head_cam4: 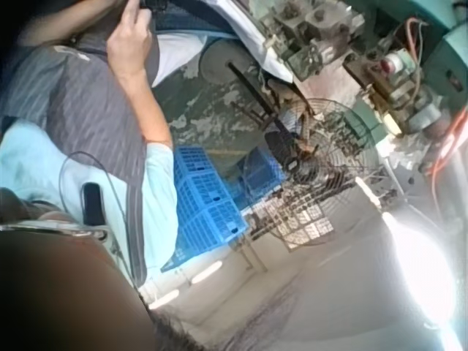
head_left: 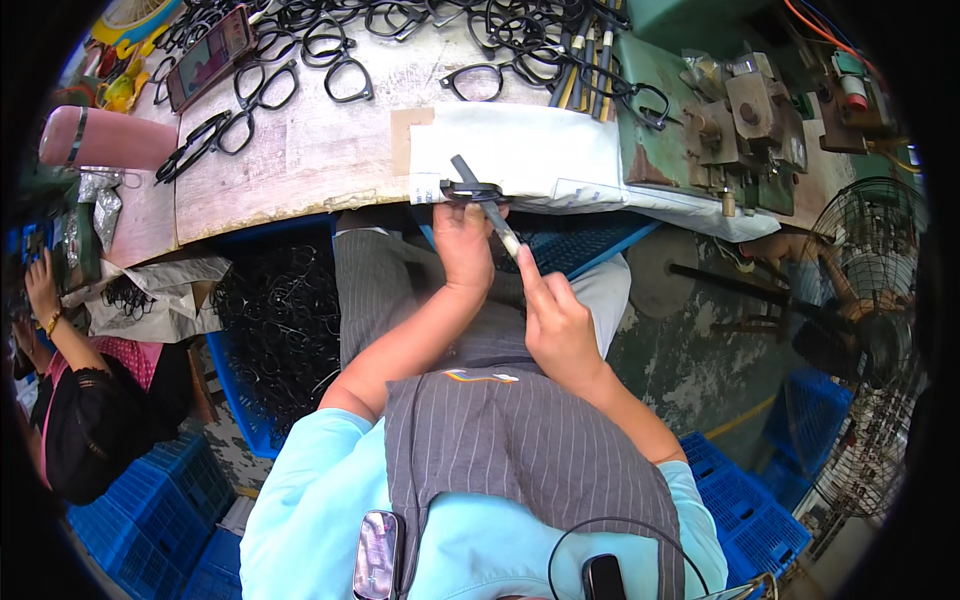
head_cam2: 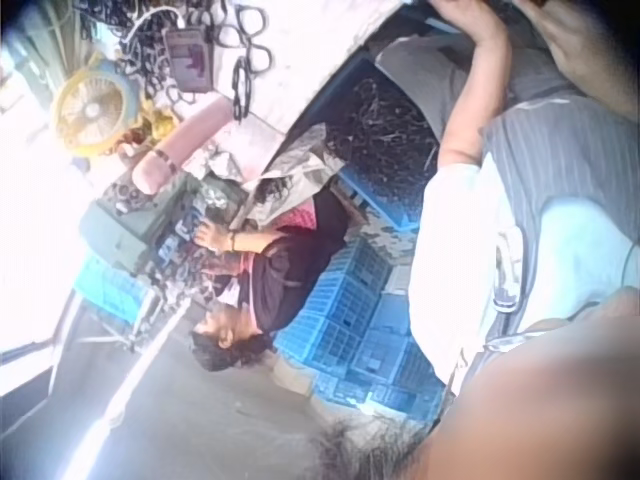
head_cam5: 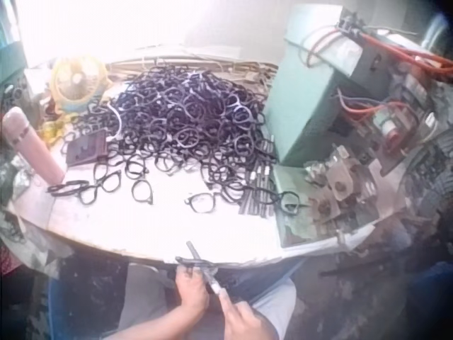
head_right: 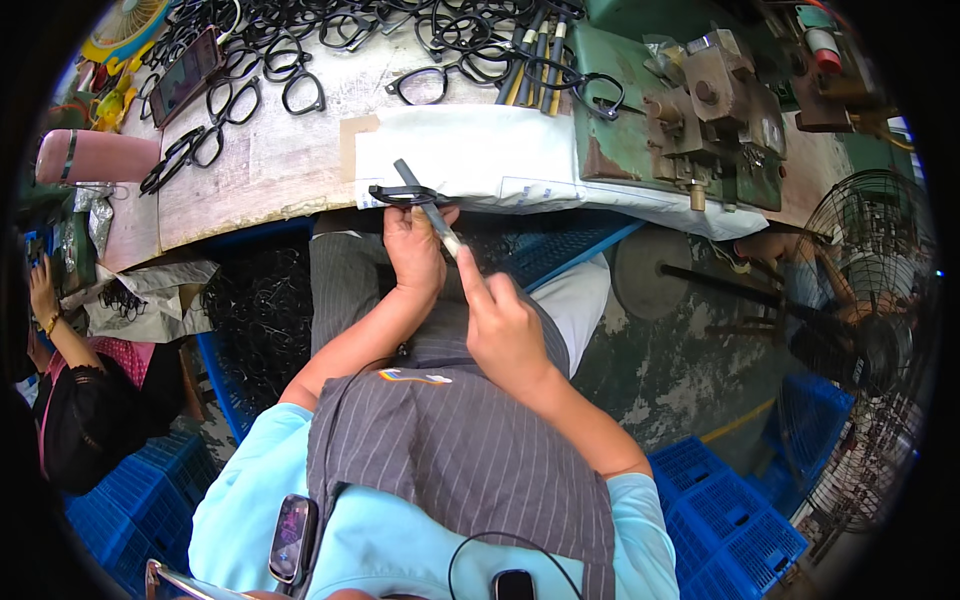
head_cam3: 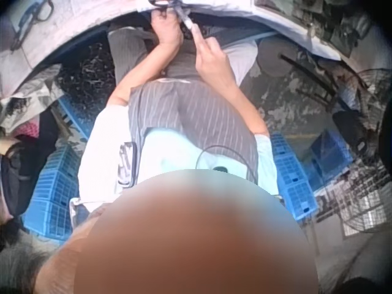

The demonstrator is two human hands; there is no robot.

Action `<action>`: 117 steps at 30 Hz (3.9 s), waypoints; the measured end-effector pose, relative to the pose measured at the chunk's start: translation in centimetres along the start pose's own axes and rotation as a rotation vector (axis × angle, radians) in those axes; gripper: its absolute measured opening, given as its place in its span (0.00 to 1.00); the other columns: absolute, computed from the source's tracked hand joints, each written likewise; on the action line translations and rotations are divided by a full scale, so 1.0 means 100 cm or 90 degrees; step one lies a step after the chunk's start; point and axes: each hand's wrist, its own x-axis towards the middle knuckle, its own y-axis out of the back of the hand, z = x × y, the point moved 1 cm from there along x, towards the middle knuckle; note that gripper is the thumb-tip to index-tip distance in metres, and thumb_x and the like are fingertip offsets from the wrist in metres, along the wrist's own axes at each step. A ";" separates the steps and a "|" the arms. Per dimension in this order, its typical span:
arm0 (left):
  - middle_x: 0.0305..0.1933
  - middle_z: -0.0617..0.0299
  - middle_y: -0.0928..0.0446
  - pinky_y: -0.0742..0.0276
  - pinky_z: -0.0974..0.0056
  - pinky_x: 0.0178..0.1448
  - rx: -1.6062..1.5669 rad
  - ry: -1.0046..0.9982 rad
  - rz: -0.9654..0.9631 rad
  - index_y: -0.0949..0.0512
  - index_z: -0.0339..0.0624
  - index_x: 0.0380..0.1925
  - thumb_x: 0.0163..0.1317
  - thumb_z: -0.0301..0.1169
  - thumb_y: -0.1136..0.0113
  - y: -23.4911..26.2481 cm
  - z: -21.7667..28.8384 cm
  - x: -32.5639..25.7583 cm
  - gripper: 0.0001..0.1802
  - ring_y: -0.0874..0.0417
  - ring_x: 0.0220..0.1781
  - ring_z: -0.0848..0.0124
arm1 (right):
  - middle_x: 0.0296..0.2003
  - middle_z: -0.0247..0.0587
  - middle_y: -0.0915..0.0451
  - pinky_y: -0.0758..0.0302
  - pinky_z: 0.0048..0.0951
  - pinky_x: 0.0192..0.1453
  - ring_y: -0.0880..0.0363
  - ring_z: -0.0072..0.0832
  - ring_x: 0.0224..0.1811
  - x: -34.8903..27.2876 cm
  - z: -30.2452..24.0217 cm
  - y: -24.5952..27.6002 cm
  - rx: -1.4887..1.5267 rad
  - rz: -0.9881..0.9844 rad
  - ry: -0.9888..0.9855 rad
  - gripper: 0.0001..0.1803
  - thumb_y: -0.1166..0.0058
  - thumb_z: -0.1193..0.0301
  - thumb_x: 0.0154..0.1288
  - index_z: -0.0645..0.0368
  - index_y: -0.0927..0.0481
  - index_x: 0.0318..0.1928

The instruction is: The person repeatedly files the edges of black plastic eyeglass frames using a metal file while seated at a workbench. They handle multiple frames one at a time, filing each side and placing them back on the table.

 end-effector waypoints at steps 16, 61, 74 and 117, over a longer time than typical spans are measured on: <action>0.42 0.60 0.24 0.15 0.62 0.45 -0.010 -0.007 0.014 0.32 0.38 0.46 0.68 0.30 0.44 -0.002 0.005 0.001 0.11 0.19 0.40 0.69 | 0.27 0.43 0.32 0.25 0.39 0.28 0.26 0.41 0.23 0.043 0.001 -0.002 -0.054 0.046 0.004 0.35 0.49 0.83 0.57 0.53 0.33 0.67; 0.44 0.46 0.18 0.20 0.53 0.50 1.374 -0.192 0.029 0.23 0.36 0.45 0.57 0.35 0.45 -0.042 0.188 0.173 0.19 0.16 0.46 0.50 | 0.27 0.49 0.26 0.27 0.44 0.36 0.24 0.48 0.30 -0.001 0.060 0.009 0.091 0.109 -0.130 0.35 0.46 0.78 0.63 0.40 0.36 0.69; 0.22 0.73 0.31 0.44 0.77 0.23 0.386 0.045 -0.227 0.21 0.40 0.35 0.71 0.36 0.47 -0.012 0.152 0.022 0.11 0.36 0.20 0.85 | 0.33 0.54 0.21 0.25 0.41 0.39 0.21 0.49 0.34 0.000 0.055 0.012 0.174 0.071 -0.143 0.33 0.49 0.76 0.65 0.48 0.39 0.71; 0.42 0.64 0.24 0.18 0.59 0.52 -0.050 0.089 0.003 0.28 0.42 0.44 0.67 0.28 0.43 -0.010 0.023 -0.006 0.08 0.21 0.40 0.73 | 0.22 0.48 0.29 0.27 0.44 0.27 0.26 0.47 0.21 0.007 -0.006 0.022 -0.035 0.050 -0.013 0.28 0.48 0.77 0.64 0.55 0.32 0.66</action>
